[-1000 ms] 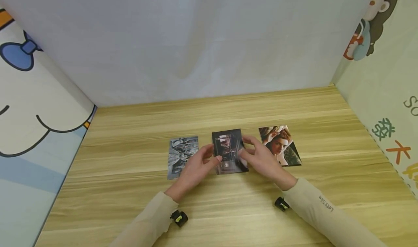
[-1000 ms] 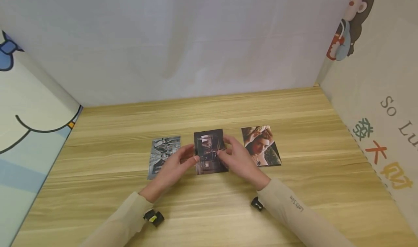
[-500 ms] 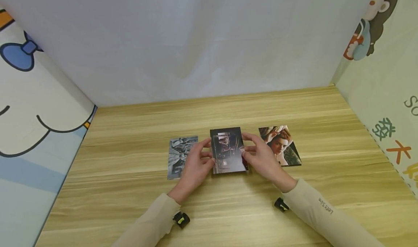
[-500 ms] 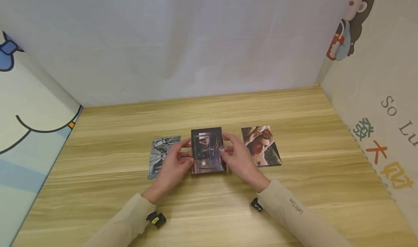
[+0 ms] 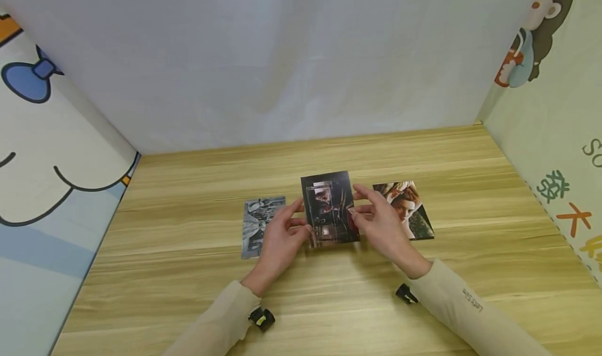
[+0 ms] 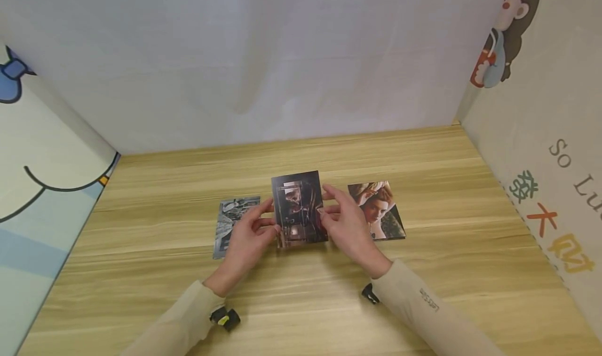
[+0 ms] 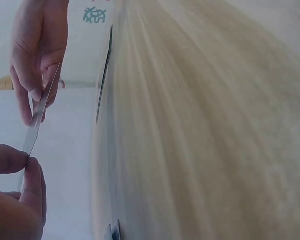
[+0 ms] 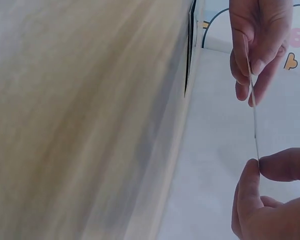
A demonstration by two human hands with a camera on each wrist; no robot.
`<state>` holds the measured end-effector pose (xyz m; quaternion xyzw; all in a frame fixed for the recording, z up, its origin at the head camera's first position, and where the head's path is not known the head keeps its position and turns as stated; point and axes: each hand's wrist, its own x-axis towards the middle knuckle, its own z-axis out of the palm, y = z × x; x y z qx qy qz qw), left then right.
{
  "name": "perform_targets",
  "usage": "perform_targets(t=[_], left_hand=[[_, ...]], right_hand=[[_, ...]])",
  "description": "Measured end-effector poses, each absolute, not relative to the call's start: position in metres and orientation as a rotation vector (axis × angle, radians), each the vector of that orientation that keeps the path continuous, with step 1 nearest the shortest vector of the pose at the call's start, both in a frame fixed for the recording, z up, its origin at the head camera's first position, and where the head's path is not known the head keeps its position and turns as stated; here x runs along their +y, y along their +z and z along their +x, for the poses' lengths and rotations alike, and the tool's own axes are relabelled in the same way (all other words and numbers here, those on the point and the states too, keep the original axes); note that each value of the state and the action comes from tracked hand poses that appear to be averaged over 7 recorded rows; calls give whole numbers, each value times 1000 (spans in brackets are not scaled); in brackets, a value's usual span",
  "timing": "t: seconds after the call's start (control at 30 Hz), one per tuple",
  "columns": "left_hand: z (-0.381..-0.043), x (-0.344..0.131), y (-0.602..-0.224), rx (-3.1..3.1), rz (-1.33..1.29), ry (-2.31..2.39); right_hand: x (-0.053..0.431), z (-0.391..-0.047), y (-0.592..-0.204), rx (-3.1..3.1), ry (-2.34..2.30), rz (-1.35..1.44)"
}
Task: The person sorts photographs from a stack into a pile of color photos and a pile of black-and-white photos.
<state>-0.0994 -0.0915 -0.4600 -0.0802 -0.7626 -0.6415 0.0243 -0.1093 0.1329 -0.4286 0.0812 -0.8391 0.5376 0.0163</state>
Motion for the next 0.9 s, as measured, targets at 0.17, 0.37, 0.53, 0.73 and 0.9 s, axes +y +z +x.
perform_targets(t=[0.17, 0.37, 0.53, 0.73, 0.9], left_hand=[[-98, -91, -458, -2341, -264, -1983], [-97, -89, -456, -2328, -300, -1950], [-95, -88, -454, -2325, -325, -1935], [-93, -86, -451, -2306, -335, -1950], [-92, -84, -448, -2306, -333, -1955]], right_hand=[[134, -107, -425, -2603, 1654, 283], [135, -104, -420, -2571, 1675, 302], [137, -102, -416, -2544, 1670, 312], [141, -101, -412, -2543, 1645, 331], [144, -101, -410, -2540, 1625, 346]])
